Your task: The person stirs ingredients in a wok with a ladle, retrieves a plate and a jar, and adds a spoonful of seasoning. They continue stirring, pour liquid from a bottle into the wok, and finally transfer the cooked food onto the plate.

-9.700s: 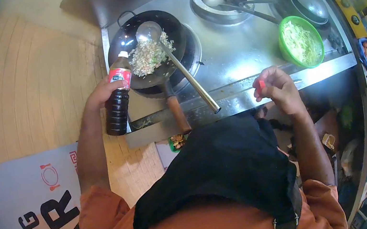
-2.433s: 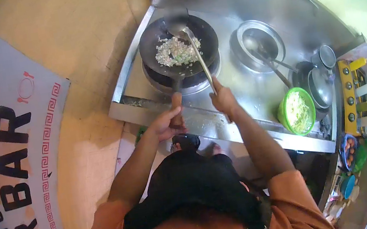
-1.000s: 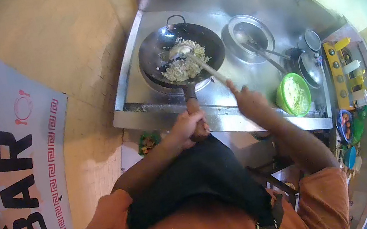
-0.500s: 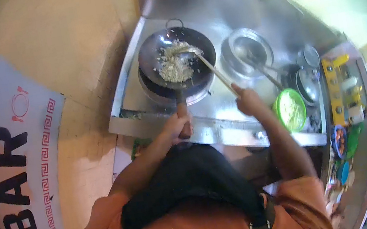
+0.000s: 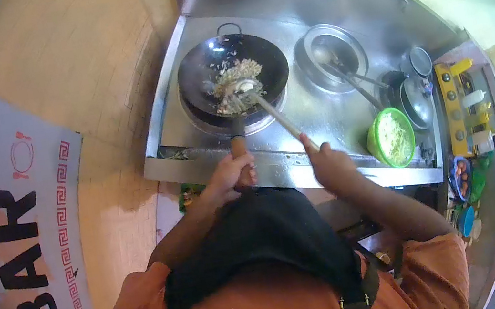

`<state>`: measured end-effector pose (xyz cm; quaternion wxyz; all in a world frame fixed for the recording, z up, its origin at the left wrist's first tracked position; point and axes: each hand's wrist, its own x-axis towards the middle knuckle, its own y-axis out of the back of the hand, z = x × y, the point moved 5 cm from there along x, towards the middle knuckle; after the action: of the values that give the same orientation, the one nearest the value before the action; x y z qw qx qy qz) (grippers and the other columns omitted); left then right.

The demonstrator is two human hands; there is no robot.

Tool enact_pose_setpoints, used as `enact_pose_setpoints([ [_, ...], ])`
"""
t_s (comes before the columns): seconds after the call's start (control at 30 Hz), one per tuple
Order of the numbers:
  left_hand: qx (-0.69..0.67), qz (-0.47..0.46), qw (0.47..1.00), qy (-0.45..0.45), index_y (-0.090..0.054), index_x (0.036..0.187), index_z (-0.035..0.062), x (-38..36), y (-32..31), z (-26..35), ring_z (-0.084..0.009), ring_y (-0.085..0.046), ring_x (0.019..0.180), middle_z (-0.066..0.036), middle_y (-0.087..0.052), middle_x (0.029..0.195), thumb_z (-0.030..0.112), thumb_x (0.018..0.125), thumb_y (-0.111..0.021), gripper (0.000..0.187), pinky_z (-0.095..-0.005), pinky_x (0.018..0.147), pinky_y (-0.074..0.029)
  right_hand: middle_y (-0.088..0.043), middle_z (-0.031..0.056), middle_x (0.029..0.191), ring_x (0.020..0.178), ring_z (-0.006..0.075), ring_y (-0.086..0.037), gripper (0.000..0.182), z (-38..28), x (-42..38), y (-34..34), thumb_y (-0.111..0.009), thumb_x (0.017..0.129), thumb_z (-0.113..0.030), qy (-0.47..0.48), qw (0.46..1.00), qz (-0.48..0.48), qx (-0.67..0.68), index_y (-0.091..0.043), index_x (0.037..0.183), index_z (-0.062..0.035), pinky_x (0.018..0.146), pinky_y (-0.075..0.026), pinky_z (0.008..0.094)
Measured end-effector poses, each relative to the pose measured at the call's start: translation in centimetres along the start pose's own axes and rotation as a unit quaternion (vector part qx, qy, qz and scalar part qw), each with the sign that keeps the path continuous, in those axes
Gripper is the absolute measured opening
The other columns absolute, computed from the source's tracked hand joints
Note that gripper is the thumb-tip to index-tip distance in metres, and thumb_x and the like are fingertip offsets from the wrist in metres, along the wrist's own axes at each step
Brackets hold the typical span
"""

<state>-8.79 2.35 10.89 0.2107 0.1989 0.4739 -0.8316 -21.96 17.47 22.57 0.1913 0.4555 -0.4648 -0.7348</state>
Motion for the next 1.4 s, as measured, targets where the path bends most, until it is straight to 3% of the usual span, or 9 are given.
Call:
enact_pose_setpoints([
  [0.17, 0.026, 0.000, 1.000, 0.012, -0.048, 0.092, 0.0036, -0.1, -1.6, -0.8, -0.0175, -0.055, 0.057, -0.006, -0.051, 0.072, 0.005, 0.086, -0.058, 0.012, -0.0347, 0.050, -0.051, -0.060, 0.0201, 0.098, 0.075, 0.0320, -0.066, 0.061, 5.9, 0.0, 6.9, -0.047, 0.085, -0.002, 0.022, 0.978, 0.184, -0.093, -0.042, 0.141, -0.0224, 0.063, -0.054, 0.0435],
  [0.37, 0.039, 0.022, 0.999, -0.016, -0.042, 0.099, 0.0056, 1.9, 0.9, -0.1, -0.0191, -0.056, 0.055, -0.008, -0.052, 0.070, 0.005, 0.085, -0.060, 0.024, -0.0365, 0.047, -0.052, -0.060, 0.0182, 0.099, 0.084, 0.0312, -0.065, 0.071, 5.9, -2.8, 9.0, -0.052, 0.079, 0.002, -0.002, 0.980, 0.145, -0.134, -0.040, 0.142, -0.0282, 0.065, -0.054, 0.0424],
  [0.57, 0.068, 0.012, 0.998, -0.010, -0.040, 0.101, 0.0078, 3.6, 3.5, -1.2, -0.0182, -0.055, 0.055, -0.007, -0.051, 0.072, 0.006, 0.086, -0.060, 0.025, -0.0363, 0.048, -0.052, -0.062, 0.0309, 0.102, 0.099, 0.0448, -0.060, 0.058, 4.9, 8.2, -0.4, -0.057, 0.082, -0.012, -0.010, 0.943, 0.179, 0.280, -0.044, 0.138, -0.0101, 0.090, -0.046, 0.0489],
  [0.7, 0.069, 0.001, 0.997, -0.026, -0.039, 0.105, 0.0084, 4.6, 4.8, -1.7, -0.0178, -0.055, 0.055, -0.007, -0.052, 0.072, 0.007, 0.086, -0.062, 0.029, -0.0364, 0.048, -0.052, -0.064, 0.0285, 0.102, 0.097, 0.0424, -0.063, 0.056, 1.4, 12.8, -1.2, -0.057, 0.084, -0.016, -0.091, 0.915, 0.190, 0.345, -0.045, 0.138, -0.0088, 0.085, -0.049, 0.0445],
  [0.77, 0.073, 0.008, 0.997, -0.030, -0.040, 0.102, 0.0087, 4.7, 4.9, -1.6, -0.0182, -0.056, 0.056, -0.007, -0.051, 0.074, 0.006, 0.086, -0.061, 0.026, -0.0364, 0.047, -0.051, -0.065, 0.0284, 0.099, 0.091, 0.0417, -0.065, 0.056, -0.7, 10.1, 3.3, -0.057, 0.083, -0.018, -0.116, 0.876, 0.074, 0.462, -0.046, 0.138, -0.0084, 0.079, -0.050, 0.0435],
  [0.83, 0.074, 0.014, 0.997, -0.033, -0.041, 0.099, 0.0091, 4.9, 5.3, -1.4, -0.0185, -0.056, 0.057, -0.007, -0.051, 0.075, 0.005, 0.086, -0.060, 0.023, -0.0364, 0.046, -0.050, -0.064, 0.0297, 0.093, 0.086, 0.0392, -0.066, 0.057, -1.2, 9.4, 4.4, -0.055, 0.084, -0.015, -0.062, 0.913, 0.016, 0.402, -0.042, 0.140, -0.0108, 0.080, -0.051, 0.0434],
  [0.87, 0.085, 0.011, 0.996, -0.040, -0.040, 0.102, 0.0092, 5.4, 5.4, -1.3, -0.0185, -0.056, 0.056, -0.007, -0.051, 0.074, 0.006, 0.086, -0.061, 0.026, -0.0373, 0.046, -0.050, -0.065, 0.0285, 0.091, 0.085, 0.0396, -0.066, 0.055, 0.2, 12.1, 1.2, -0.054, 0.085, -0.014, 0.050, 0.923, 0.181, 0.336, -0.044, 0.139, -0.0120, 0.077, -0.051, 0.0444],
  [1.1, 0.038, -0.021, 0.999, -0.029, -0.040, 0.105, 0.0118, 6.1, 6.2, -2.3, -0.0183, -0.054, 0.055, -0.006, -0.050, 0.077, 0.005, 0.085, -0.062, 0.030, -0.0400, 0.046, -0.049, -0.063, 0.0290, 0.084, 0.080, 0.0426, -0.065, 0.058, -3.4, 4.4, 4.6, -0.050, 0.085, -0.008, 0.030, 0.992, 0.064, 0.105, -0.036, 0.142, -0.0107, 0.073, -0.050, 0.0514],
  [1.4, 0.098, -0.006, 0.995, 0.004, -0.044, 0.108, 0.0089, 5.9, 6.0, -1.9, -0.0257, -0.059, 0.069, -0.011, -0.054, 0.087, 0.010, 0.085, -0.062, 0.030, -0.0459, 0.060, -0.052, -0.065, 0.0196, 0.081, 0.067, 0.0316, -0.067, 0.052, -3.4, 9.1, 0.8, -0.043, 0.091, -0.011, 0.043, 0.984, 0.161, 0.061, -0.033, 0.141, -0.0001, 0.057, -0.053, 0.0418],
])
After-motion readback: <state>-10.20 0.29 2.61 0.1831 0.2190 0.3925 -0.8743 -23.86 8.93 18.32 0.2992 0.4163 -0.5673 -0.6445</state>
